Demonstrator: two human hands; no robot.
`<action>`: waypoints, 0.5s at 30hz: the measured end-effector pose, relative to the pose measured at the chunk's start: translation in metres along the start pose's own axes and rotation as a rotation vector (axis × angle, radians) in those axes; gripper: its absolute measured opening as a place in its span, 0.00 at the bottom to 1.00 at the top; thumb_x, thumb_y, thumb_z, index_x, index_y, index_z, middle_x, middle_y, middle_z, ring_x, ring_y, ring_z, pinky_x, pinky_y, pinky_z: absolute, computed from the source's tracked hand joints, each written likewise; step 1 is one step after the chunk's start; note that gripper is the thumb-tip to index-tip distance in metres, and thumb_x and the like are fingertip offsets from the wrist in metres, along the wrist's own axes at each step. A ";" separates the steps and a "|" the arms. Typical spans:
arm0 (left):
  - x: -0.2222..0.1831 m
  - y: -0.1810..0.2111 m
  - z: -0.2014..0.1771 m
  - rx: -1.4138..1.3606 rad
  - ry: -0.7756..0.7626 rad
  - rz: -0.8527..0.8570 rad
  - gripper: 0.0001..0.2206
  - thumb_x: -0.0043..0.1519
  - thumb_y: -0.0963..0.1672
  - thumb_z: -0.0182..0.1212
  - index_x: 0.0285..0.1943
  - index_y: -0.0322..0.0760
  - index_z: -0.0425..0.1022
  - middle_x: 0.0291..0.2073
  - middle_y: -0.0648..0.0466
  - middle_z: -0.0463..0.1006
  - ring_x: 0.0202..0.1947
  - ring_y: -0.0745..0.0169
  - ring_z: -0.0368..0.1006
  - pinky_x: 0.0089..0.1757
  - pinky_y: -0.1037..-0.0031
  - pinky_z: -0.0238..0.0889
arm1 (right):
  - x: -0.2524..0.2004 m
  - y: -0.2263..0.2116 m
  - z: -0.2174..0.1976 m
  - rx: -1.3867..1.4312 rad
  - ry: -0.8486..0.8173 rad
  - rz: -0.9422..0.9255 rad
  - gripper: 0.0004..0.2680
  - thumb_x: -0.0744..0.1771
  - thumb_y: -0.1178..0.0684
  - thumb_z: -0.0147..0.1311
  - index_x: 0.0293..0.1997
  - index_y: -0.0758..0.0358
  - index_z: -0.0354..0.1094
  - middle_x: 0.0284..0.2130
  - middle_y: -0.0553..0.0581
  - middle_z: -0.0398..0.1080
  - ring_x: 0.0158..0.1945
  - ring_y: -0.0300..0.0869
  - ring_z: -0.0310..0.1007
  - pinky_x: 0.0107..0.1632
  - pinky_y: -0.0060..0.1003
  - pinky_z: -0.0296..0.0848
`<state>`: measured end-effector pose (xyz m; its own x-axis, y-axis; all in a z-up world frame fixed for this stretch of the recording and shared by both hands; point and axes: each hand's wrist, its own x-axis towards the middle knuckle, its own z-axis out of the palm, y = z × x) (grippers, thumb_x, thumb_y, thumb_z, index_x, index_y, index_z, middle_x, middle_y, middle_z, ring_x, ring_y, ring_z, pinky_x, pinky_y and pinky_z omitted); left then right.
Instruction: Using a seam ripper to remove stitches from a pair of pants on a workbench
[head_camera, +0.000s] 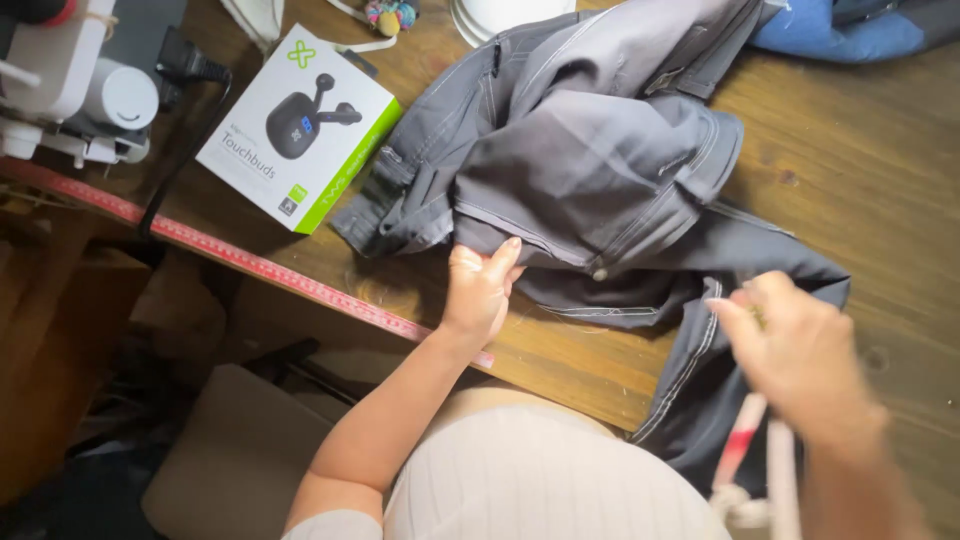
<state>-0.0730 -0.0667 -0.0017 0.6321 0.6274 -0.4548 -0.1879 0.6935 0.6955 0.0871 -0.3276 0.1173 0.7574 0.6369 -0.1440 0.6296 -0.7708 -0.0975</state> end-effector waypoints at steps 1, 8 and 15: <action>0.003 0.004 0.002 0.008 -0.001 -0.011 0.06 0.64 0.40 0.62 0.46 0.45 0.77 0.40 0.58 0.83 0.42 0.70 0.78 0.44 0.72 0.72 | -0.004 -0.022 0.001 0.004 -0.007 0.011 0.13 0.68 0.38 0.58 0.41 0.57 0.68 0.38 0.54 0.79 0.44 0.60 0.79 0.45 0.55 0.72; 0.080 -0.019 -0.036 -0.032 -0.214 -0.134 0.18 0.57 0.32 0.67 0.56 0.32 0.78 0.43 0.46 0.83 0.41 0.55 0.81 0.42 0.52 0.78 | 0.031 -0.108 0.060 1.185 0.349 0.430 0.07 0.67 0.60 0.62 0.43 0.65 0.65 0.17 0.57 0.70 0.11 0.35 0.62 0.14 0.28 0.62; 0.069 0.073 0.019 0.123 -0.253 -0.414 0.15 0.55 0.35 0.66 0.52 0.21 0.79 0.53 0.41 0.81 0.55 0.51 0.77 0.60 0.65 0.72 | 0.062 -0.121 0.020 1.174 0.775 0.445 0.12 0.65 0.62 0.62 0.42 0.55 0.58 0.34 0.47 0.58 0.33 0.32 0.57 0.42 0.27 0.62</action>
<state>-0.0291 0.0208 0.0281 0.8000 0.1920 -0.5685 0.1981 0.8098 0.5523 0.0551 -0.1953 0.1006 0.9860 -0.0926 0.1389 0.1143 -0.2317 -0.9660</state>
